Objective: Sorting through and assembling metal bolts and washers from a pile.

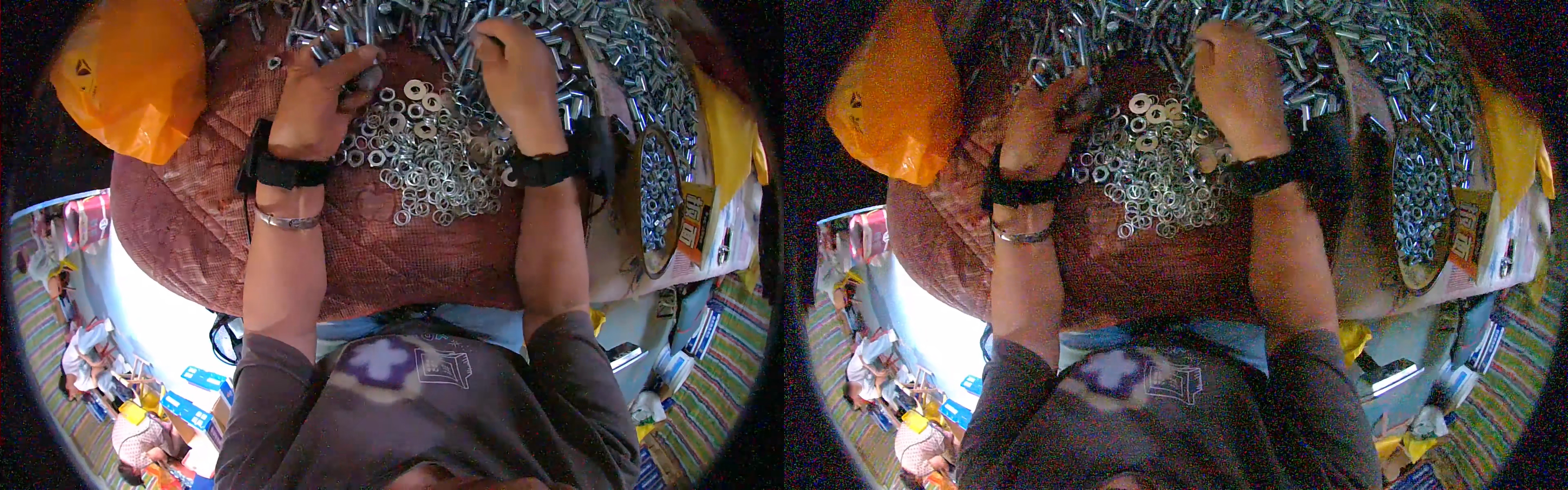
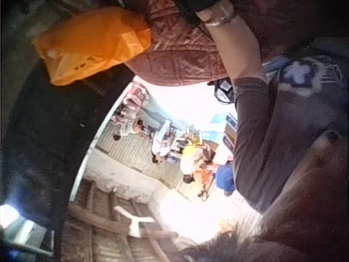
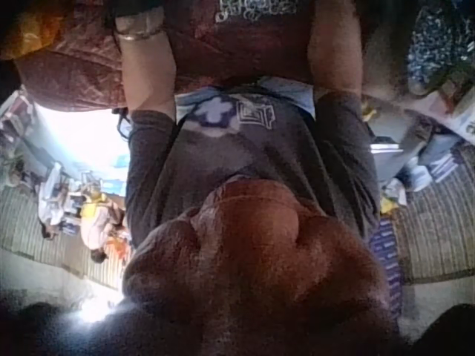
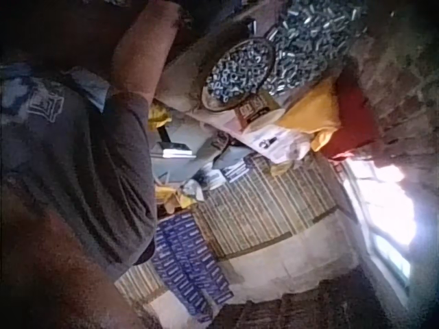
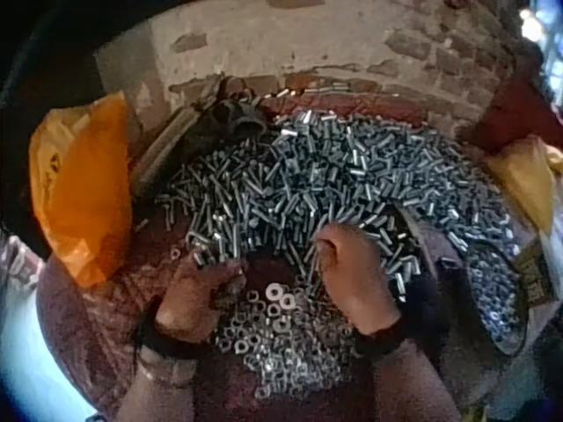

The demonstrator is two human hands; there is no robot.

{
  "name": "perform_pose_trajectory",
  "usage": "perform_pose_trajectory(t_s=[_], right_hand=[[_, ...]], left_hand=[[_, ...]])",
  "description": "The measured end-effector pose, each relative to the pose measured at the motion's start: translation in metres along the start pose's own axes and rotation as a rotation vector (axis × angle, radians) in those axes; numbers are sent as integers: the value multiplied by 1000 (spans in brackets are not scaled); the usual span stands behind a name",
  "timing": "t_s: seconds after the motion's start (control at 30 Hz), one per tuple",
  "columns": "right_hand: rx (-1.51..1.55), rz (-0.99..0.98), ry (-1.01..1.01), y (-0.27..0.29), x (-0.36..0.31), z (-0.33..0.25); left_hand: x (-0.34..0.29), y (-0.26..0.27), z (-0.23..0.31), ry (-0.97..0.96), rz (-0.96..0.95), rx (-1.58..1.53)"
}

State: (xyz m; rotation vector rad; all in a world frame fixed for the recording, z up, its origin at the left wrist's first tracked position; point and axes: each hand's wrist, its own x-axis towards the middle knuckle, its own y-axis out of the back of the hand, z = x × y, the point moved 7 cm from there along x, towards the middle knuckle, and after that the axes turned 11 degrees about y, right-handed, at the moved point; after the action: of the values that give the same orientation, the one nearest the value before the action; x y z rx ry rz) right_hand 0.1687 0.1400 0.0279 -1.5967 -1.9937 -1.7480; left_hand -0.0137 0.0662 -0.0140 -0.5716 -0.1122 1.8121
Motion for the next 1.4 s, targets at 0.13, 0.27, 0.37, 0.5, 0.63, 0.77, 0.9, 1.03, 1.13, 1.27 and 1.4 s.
perform_pose_trajectory(t_s=[0.13, 0.27, 0.37, 0.5, 0.63, 0.77, 0.9, 1.03, 1.13, 1.27, 1.4], right_hand=[[-107, -41, -76, 2, 0, 5], [-281, -229, -122, -6, -6, 3], [-229, -321, -113, -7, -4, -4], [-196, -263, -57, -8, -4, -8], [414, 201, -100, 14, 8, -6], [1019, 240, -490, 10, 6, -12], [993, 76, -507, -8, 1, -15], [882, 45, -262, -19, -1, -22], [986, 15, -315, -23, -2, -22], [996, -9, -267, -24, -2, -22], [927, -50, -233, -19, -2, -25]], left_hand=[[4, 1, 0, 17, -47, 51], [1, -5, 1, -5, -7, 65], [2, -10, 4, -60, -72, 225], [-3, -13, -1, 12, 13, 191], [-4, -19, 3, -61, 11, 339], [-4, -26, -1, -41, -99, 394], [-7, -31, 0, -60, -114, 434], [-8, -30, 1, -71, -102, 384], [-5, -25, 0, -90, -71, 413], [-8, -24, -3, 32, -68, 250], [-5, -23, -6, 76, -111, 174]])
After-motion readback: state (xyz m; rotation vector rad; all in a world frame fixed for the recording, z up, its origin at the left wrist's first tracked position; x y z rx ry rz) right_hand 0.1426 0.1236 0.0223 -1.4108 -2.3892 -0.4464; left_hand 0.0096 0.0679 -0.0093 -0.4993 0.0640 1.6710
